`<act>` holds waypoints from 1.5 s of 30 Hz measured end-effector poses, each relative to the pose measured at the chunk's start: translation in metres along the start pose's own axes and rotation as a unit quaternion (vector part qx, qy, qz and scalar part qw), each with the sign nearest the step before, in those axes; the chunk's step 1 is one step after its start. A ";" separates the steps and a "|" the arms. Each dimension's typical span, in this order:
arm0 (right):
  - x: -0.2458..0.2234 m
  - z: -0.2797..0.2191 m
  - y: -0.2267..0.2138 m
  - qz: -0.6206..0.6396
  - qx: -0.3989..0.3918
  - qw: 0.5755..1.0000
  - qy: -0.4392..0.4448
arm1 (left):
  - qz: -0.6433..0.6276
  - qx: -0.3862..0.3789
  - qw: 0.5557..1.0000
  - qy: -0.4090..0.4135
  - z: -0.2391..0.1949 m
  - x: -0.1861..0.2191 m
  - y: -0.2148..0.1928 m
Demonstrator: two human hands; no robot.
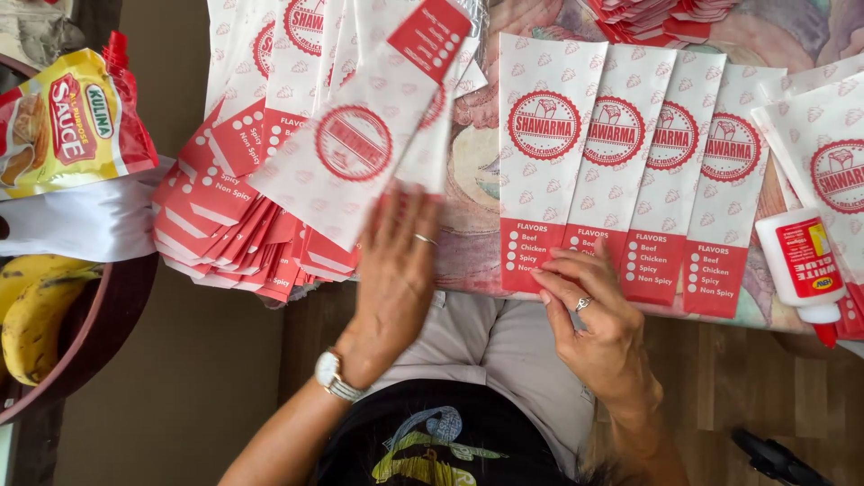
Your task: The person folds printed paper sheets into long pouches, applies glue from a bottle along the edges, and presses the seams to seal them. They repeat this process for multiple pouches, stacking the finished ones on the table.
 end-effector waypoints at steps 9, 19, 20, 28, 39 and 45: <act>0.001 -0.004 0.004 -0.044 -0.004 0.999 0.029 | -0.227 -0.055 0.971 0.050 0.012 0.040 -0.004; 0.001 -0.006 0.007 -0.046 -0.004 0.999 0.020 | -0.212 -0.047 0.975 0.043 0.011 0.031 0.000; 0.001 -0.006 0.007 -0.044 0.000 0.999 0.018 | -0.210 -0.045 0.976 0.042 0.011 0.029 -0.001; -0.024 0.011 0.014 -0.021 0.058 0.998 -0.031 | -0.306 0.069 0.947 0.061 -0.005 0.015 -0.031; -0.027 0.015 0.043 0.018 0.031 0.994 -0.108 | -0.246 0.122 0.946 0.170 -0.011 0.012 -0.034; -0.027 0.021 0.042 0.019 0.026 0.996 -0.083 | -0.291 0.103 0.941 0.142 -0.002 0.010 -0.031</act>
Point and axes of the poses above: each hand's wrist, its own z-axis towards the middle knuckle, its own y-axis out of the palm, x = y × z, the point moved 5 cm from there along z, towards the middle knuckle, and after that the axes turned 4 degrees about z, right-handed, at the moved point
